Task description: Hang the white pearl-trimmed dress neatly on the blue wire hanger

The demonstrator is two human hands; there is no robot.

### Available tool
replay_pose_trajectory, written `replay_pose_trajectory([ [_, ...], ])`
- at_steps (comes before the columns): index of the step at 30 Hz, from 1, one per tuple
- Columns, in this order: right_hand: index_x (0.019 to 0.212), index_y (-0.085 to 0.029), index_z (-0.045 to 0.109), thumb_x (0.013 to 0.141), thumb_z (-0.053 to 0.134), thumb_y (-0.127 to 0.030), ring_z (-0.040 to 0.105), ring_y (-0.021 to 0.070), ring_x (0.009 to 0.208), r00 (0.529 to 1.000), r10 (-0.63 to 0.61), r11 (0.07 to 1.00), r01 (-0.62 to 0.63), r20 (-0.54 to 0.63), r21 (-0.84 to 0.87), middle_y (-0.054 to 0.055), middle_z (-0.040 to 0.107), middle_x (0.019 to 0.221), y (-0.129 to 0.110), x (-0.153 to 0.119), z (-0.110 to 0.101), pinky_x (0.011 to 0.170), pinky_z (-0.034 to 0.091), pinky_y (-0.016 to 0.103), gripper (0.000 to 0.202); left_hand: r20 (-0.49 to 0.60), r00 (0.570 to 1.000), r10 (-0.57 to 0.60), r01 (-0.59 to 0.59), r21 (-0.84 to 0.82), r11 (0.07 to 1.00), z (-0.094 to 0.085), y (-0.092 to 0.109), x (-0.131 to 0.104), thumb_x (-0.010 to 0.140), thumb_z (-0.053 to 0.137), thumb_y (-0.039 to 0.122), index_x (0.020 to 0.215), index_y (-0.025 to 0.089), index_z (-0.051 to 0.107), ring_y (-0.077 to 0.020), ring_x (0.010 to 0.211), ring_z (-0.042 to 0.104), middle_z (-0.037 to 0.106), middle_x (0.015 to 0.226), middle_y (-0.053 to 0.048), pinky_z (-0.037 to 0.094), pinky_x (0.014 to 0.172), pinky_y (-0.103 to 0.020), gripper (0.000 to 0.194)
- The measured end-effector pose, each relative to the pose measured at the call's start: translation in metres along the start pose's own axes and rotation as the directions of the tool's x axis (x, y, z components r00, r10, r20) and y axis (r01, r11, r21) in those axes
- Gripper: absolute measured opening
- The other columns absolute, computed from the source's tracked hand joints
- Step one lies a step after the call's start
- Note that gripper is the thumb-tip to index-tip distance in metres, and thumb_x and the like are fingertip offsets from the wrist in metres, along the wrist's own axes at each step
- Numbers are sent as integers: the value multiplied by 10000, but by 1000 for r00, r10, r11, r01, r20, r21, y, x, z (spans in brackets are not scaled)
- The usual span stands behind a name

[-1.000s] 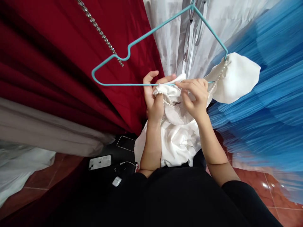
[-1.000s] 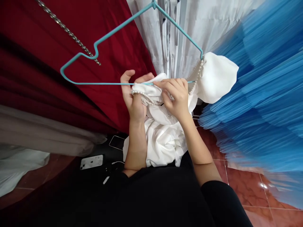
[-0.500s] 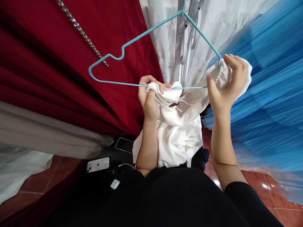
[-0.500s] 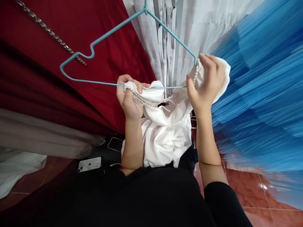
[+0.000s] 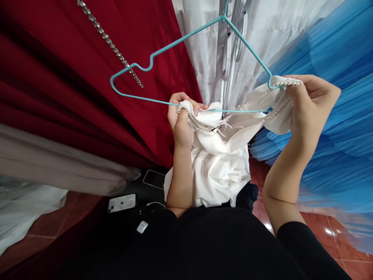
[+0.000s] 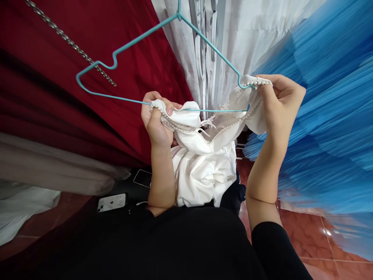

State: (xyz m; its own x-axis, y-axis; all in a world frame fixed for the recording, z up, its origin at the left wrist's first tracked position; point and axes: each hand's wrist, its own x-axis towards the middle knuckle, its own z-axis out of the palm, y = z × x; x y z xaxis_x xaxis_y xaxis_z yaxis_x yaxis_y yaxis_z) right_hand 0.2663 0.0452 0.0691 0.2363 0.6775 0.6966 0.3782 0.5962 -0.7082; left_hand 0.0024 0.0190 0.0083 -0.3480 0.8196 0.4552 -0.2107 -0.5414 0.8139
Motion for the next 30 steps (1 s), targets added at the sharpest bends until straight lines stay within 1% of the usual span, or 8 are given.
replay_pose_trajectory([
  [7,800,-288,798,805,778,-243,654,204,692,961,53,997,-65,-273,-35,42,763,767,95,-4,-12,663,491,405,50,-5,999,39,-39,-44,998,3,1,-5,899,575,506,986,274,443,-219,770,636,472,702,14,554,935,-415,280],
  [10,805,-317,778,757,833,-324,639,231,716,921,-58,996,29,-385,-81,35,717,781,93,-37,-11,668,494,450,73,-41,998,49,-49,-14,999,7,1,-10,923,567,483,1000,272,443,-221,804,658,479,709,16,554,973,-428,256],
  [13,834,-279,737,839,778,-384,657,267,924,813,-278,958,198,-512,-206,47,651,904,60,-72,5,775,552,510,113,-81,996,30,-30,9,1000,12,0,-13,955,538,446,1001,266,451,-223,841,679,484,710,13,556,1010,-441,204],
  [15,860,-270,732,875,740,-335,674,237,909,859,-337,938,274,-386,-211,27,662,923,34,-86,20,827,575,507,67,-61,998,18,-20,-34,999,14,-3,-12,967,523,401,991,262,460,-217,821,680,492,698,12,569,1007,-433,154],
  [18,1071,-264,754,934,652,-260,713,219,1087,931,-365,928,364,5,-84,43,744,1183,6,-88,41,881,617,441,170,-17,999,35,-37,-131,991,13,-9,-7,952,546,347,977,254,475,-198,767,662,482,669,25,579,998,-412,120],
  [21,1238,-284,724,1001,567,-268,716,198,1106,904,-281,957,290,323,20,31,760,1177,0,-81,58,889,616,385,285,13,999,48,-45,-179,983,10,-12,-4,930,584,336,977,246,485,-179,740,642,490,667,34,572,1005,-402,142],
  [27,972,-281,761,1007,614,-357,652,176,808,958,-254,966,259,135,-21,-2,706,849,12,-78,70,795,579,388,169,153,988,9,3,-80,997,-5,-12,-18,914,630,323,1041,217,598,-234,990,723,721,940,-49,561,980,-388,168],
  [30,981,-282,758,1000,621,-349,651,176,819,950,-276,958,284,145,-34,-2,701,864,16,-73,64,798,574,386,154,-15,994,112,-109,131,985,-28,-11,-21,878,647,193,978,178,697,-193,948,701,726,954,-29,543,895,-309,114],
])
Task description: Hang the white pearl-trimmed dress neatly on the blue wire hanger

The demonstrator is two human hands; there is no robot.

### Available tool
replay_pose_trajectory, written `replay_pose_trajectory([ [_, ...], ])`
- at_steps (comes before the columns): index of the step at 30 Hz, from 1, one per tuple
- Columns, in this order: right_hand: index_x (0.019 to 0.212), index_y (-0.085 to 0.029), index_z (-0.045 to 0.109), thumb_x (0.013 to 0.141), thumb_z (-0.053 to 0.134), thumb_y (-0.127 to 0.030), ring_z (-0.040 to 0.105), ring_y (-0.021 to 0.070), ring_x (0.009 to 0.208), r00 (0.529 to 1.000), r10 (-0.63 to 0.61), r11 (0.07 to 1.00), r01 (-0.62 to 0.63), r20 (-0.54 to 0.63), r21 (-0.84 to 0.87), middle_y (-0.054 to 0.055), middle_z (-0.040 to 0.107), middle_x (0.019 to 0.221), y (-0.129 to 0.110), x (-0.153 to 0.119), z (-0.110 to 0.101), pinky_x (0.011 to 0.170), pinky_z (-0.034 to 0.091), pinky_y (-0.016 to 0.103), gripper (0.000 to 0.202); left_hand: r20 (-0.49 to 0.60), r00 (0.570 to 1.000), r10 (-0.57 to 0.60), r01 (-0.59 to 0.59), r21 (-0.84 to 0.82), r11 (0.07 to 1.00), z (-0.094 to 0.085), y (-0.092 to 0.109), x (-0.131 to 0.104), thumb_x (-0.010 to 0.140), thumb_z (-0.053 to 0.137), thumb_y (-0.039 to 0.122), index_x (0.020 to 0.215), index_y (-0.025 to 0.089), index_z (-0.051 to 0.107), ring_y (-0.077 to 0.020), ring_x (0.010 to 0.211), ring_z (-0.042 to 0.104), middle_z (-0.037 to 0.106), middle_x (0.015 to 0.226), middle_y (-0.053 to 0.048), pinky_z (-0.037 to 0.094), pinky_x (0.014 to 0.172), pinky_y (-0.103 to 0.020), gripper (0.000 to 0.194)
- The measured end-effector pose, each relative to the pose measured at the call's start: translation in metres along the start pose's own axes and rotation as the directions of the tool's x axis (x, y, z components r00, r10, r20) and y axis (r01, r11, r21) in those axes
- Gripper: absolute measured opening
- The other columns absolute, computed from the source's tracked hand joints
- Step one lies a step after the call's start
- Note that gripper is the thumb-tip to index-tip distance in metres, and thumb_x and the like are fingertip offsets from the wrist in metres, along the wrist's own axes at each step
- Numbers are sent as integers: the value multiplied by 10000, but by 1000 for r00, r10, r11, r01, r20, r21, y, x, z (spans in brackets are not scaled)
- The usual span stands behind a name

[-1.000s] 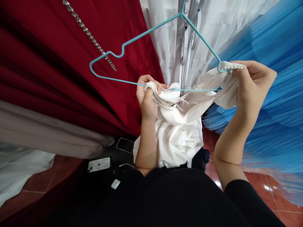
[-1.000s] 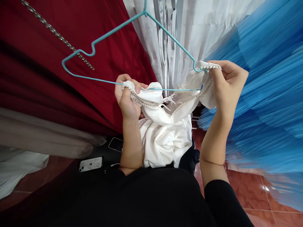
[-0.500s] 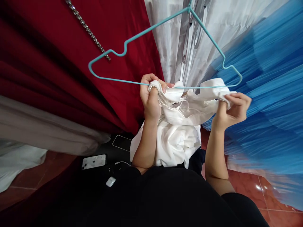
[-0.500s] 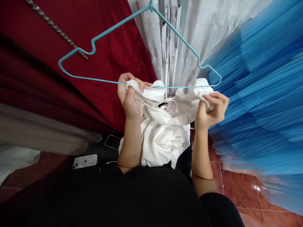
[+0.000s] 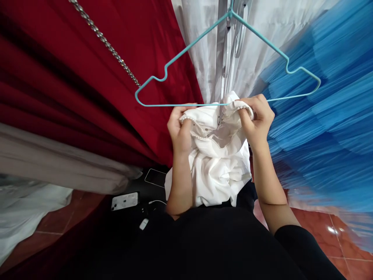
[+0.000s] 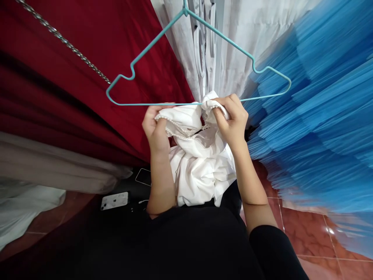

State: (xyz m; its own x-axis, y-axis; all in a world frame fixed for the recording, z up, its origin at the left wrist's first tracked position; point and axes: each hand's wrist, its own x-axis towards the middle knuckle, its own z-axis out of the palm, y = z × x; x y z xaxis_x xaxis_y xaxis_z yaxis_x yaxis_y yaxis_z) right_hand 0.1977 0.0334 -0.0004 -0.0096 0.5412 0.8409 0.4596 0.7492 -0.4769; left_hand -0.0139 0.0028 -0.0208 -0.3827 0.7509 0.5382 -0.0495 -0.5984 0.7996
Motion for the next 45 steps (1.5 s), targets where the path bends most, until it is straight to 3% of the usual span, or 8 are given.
replay_pose_trajectory([
  [4,985,-280,757,977,636,-287,648,165,819,999,-17,1000,18,50,-19,-10,694,872,4,6,-11,802,567,375,122,-332,921,205,-156,167,974,-40,3,13,773,575,-47,820,172,674,-87,714,574,600,753,46,484,724,-219,245],
  [10,915,-275,764,892,682,-144,607,145,755,998,-4,999,6,56,-32,-24,678,801,-9,10,-23,710,499,327,156,-441,838,322,-236,240,942,-61,34,47,726,463,-185,734,167,635,-30,580,470,581,739,66,464,624,-182,392],
  [19,909,-268,770,873,692,-112,624,141,764,999,-3,1000,3,41,3,-28,700,813,-15,9,-20,707,494,321,179,-162,892,423,-362,303,881,-21,65,89,761,579,-186,766,146,604,-40,536,381,491,709,64,350,532,-199,333],
  [24,947,-265,770,907,648,-168,650,149,791,999,-34,998,36,33,-44,-16,704,850,-12,5,-19,722,534,332,160,-47,912,407,-384,246,890,14,71,56,844,793,132,979,228,705,-145,887,617,634,927,3,514,817,-265,187],
  [29,953,-250,778,925,652,-207,652,133,780,998,-38,997,41,49,-60,-20,716,846,-14,4,-22,717,534,312,136,77,994,-79,73,76,994,23,52,3,991,597,519,794,227,680,-150,632,626,647,700,-26,530,631,-297,362],
  [33,979,-247,777,944,638,-238,661,138,803,997,-41,996,45,61,-73,-13,726,871,-15,4,-22,744,551,318,144,244,816,-524,506,138,851,22,25,-3,982,394,761,972,184,727,-227,856,767,783,922,-123,604,766,-331,666],
  [38,982,-258,769,951,623,-271,666,163,825,999,-15,996,19,39,-84,6,716,881,-15,4,-19,760,569,356,149,187,917,-353,395,-288,872,40,14,4,982,491,715,1092,222,617,-267,1201,717,756,1115,-112,542,1093,-440,521],
  [45,1083,-287,773,924,608,-189,678,210,1016,998,-49,997,47,-26,-67,34,685,1034,4,-2,-16,909,573,439,249,54,957,-285,276,-471,838,55,21,-3,1024,533,534,840,247,426,-144,708,638,390,641,52,592,1008,-395,357],
])
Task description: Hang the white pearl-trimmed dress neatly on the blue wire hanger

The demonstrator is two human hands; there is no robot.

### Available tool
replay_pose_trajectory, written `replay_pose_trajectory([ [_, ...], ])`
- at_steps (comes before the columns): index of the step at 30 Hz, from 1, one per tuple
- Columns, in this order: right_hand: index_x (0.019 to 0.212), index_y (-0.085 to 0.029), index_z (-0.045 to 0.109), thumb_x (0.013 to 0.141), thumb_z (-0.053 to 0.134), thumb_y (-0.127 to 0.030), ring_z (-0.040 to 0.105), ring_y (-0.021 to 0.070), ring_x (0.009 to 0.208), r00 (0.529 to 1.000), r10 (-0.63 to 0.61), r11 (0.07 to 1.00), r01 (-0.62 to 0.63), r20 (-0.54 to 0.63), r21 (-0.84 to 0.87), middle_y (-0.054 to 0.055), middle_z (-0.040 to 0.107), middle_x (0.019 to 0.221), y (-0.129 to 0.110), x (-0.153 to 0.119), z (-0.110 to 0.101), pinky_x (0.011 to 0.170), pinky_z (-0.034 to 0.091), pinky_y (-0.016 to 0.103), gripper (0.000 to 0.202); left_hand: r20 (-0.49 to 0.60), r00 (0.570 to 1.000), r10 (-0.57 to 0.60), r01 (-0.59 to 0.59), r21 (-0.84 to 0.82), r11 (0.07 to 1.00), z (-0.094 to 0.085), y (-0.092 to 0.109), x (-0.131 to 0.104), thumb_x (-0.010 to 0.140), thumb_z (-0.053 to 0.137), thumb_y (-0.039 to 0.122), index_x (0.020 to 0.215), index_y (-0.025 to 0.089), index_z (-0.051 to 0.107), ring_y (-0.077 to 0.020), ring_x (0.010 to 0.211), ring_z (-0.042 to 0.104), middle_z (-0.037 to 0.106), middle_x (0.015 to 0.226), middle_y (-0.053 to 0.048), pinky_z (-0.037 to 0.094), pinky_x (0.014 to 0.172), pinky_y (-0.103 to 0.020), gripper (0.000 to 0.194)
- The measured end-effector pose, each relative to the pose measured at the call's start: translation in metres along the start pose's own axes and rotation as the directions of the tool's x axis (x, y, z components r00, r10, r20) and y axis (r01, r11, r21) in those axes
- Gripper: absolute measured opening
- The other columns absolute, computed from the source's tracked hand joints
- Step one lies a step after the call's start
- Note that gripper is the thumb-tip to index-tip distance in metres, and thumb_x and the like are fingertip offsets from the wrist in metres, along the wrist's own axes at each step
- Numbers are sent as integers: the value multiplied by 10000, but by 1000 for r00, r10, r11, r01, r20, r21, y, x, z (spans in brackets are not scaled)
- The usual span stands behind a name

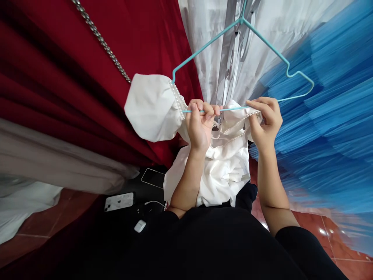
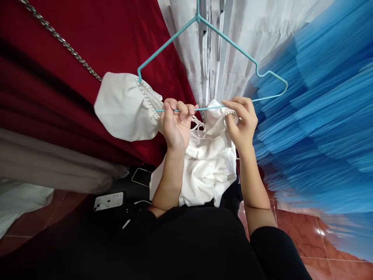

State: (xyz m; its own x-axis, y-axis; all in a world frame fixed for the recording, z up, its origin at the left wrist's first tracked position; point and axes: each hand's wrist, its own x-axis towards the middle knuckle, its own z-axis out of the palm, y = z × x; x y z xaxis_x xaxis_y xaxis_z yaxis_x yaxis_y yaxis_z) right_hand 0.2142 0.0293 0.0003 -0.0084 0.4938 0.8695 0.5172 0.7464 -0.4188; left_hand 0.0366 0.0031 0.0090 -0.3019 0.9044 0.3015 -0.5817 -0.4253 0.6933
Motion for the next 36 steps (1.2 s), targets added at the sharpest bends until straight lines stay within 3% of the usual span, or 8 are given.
replay_pose_trajectory([
  [2,1089,-280,780,868,596,-126,657,233,1090,979,7,998,-19,-204,-57,65,664,1101,14,-4,-4,855,569,415,326,-18,1000,12,-12,-12,1000,0,5,3,1030,533,496,828,246,413,-137,659,596,351,626,57,606,971,-385,342],
  [5,941,-245,786,697,573,-33,636,234,987,827,42,991,-104,-560,-81,108,642,1044,42,-2,-23,617,477,329,388,-27,1000,-7,7,2,1000,-3,15,8,1039,523,475,819,247,407,-138,630,560,335,612,56,617,920,-362,337],
  [7,745,-240,710,577,524,-5,574,178,760,747,48,992,-115,-663,-58,70,607,874,59,11,-42,531,376,314,343,-28,999,-29,30,23,999,-5,21,9,1048,510,465,815,247,409,-140,633,551,334,609,51,619,894,-342,334],
  [11,647,-252,539,549,482,24,389,90,568,822,43,996,-79,-568,-40,-26,490,647,63,59,-69,522,293,287,299,17,997,-78,78,34,996,-11,29,8,1046,525,424,815,246,433,-142,666,563,341,620,43,623,882,-322,305],
  [17,621,-218,543,549,474,82,383,51,534,985,30,992,-50,-170,-117,-40,532,637,15,108,-45,496,282,257,316,36,996,-83,81,52,995,-16,34,9,998,612,471,839,249,454,-148,725,621,370,639,45,640,907,-340,315],
  [25,598,-177,656,590,562,59,431,52,530,972,160,979,-178,-172,-99,-19,629,601,-3,95,-58,505,279,282,254,39,997,-71,69,72,995,-18,29,12,995,608,477,832,252,443,-147,701,609,369,642,41,644,913,-346,323],
  [31,651,-204,682,592,586,106,527,114,600,995,77,996,-80,-61,-46,16,709,707,-27,107,-49,552,354,302,330,66,994,-88,85,44,995,-19,30,10,976,641,464,837,251,469,-152,718,609,379,653,36,647,926,-353,308],
  [36,974,-315,722,816,698,-91,674,275,1064,995,49,992,-38,89,-123,46,733,1096,-66,89,-38,834,581,425,275,43,995,-91,89,37,995,-16,29,9,1013,587,448,846,249,468,-146,716,628,402,651,40,645,942,-369,286],
])
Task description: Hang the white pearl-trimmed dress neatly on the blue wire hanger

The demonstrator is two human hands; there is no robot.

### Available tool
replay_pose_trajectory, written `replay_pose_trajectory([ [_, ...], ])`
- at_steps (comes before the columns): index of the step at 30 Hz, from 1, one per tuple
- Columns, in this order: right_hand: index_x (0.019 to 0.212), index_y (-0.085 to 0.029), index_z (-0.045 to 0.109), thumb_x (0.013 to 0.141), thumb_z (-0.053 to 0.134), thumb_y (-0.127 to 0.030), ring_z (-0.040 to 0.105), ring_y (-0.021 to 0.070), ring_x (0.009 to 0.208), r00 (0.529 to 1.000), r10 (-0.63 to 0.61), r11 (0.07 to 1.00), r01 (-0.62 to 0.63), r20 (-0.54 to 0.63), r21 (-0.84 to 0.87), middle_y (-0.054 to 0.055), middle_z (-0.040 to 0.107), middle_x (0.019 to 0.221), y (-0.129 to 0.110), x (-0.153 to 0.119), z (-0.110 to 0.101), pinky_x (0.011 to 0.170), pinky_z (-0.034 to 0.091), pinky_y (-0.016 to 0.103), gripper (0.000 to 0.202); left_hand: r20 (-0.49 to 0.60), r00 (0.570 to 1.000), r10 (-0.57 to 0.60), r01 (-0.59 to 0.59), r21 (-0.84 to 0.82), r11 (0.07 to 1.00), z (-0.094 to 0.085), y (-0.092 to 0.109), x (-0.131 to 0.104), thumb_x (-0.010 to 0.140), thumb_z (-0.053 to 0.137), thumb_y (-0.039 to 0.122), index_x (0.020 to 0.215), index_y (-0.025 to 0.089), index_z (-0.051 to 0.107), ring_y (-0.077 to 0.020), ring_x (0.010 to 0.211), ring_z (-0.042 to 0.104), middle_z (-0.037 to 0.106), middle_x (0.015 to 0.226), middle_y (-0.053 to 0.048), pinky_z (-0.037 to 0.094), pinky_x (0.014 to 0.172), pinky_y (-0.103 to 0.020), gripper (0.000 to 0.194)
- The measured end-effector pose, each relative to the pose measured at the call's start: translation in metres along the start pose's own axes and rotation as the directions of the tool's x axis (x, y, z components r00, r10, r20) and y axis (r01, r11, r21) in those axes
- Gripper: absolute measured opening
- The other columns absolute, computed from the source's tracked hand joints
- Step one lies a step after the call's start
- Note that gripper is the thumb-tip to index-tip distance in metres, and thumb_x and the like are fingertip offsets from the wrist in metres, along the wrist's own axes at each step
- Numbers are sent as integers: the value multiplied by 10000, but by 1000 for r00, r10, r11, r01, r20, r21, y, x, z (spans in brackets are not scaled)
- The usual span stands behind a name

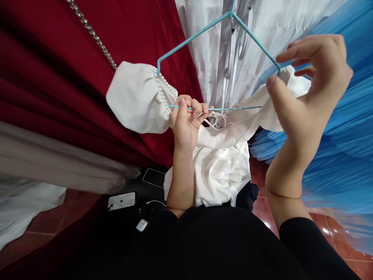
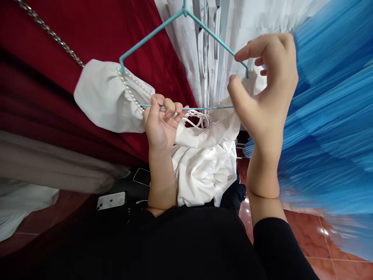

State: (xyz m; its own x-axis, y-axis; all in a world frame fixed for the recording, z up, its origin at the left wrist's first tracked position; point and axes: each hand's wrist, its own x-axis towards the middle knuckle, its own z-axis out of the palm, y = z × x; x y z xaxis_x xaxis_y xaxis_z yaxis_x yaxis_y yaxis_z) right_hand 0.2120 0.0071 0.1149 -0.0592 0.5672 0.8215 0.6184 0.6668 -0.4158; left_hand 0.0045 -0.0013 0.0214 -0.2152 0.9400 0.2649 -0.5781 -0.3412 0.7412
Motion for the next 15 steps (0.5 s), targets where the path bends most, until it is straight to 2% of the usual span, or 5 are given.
replay_pose_trajectory([
  [2,1079,-308,694,902,687,-219,645,267,1193,993,-101,993,97,56,72,40,707,1164,-5,-19,12,992,565,451,198,-2,1000,-1,1,6,1000,2,-2,1,1023,572,453,850,244,466,-147,738,652,430,654,37,639,950,-367,291],
  [6,1243,-295,610,999,598,-433,700,209,964,952,-103,994,86,287,70,13,740,1073,20,-60,61,966,531,448,280,-20,1000,15,-14,35,999,0,-13,3,1011,588,499,889,240,491,-181,880,732,525,690,21,613,989,-376,302],
  [9,1229,-283,612,1015,540,-412,676,207,862,985,-122,992,126,123,-25,8,766,1009,41,-77,88,933,488,471,259,-22,1000,11,-9,84,996,-8,-23,-6,986,627,550,1021,245,575,-223,1076,750,704,970,-43,577,1044,-409,312],
  [12,1161,-306,646,1017,538,-347,653,193,834,997,-80,997,81,16,-11,-3,779,1018,40,-78,96,935,468,463,185,20,999,-24,19,232,972,-13,-17,-23,952,694,552,1200,247,668,-250,1190,727,707,1313,-108,568,1052,-391,393],
  [15,1052,-316,683,1022,504,-303,636,191,833,997,-75,997,75,25,-6,-31,777,971,31,-78,97,969,447,462,181,98,995,-33,-12,421,907,-10,8,-38,1004,628,508,1113,193,783,-239,1001,769,781,1098,-124,616,907,-350,368],
])
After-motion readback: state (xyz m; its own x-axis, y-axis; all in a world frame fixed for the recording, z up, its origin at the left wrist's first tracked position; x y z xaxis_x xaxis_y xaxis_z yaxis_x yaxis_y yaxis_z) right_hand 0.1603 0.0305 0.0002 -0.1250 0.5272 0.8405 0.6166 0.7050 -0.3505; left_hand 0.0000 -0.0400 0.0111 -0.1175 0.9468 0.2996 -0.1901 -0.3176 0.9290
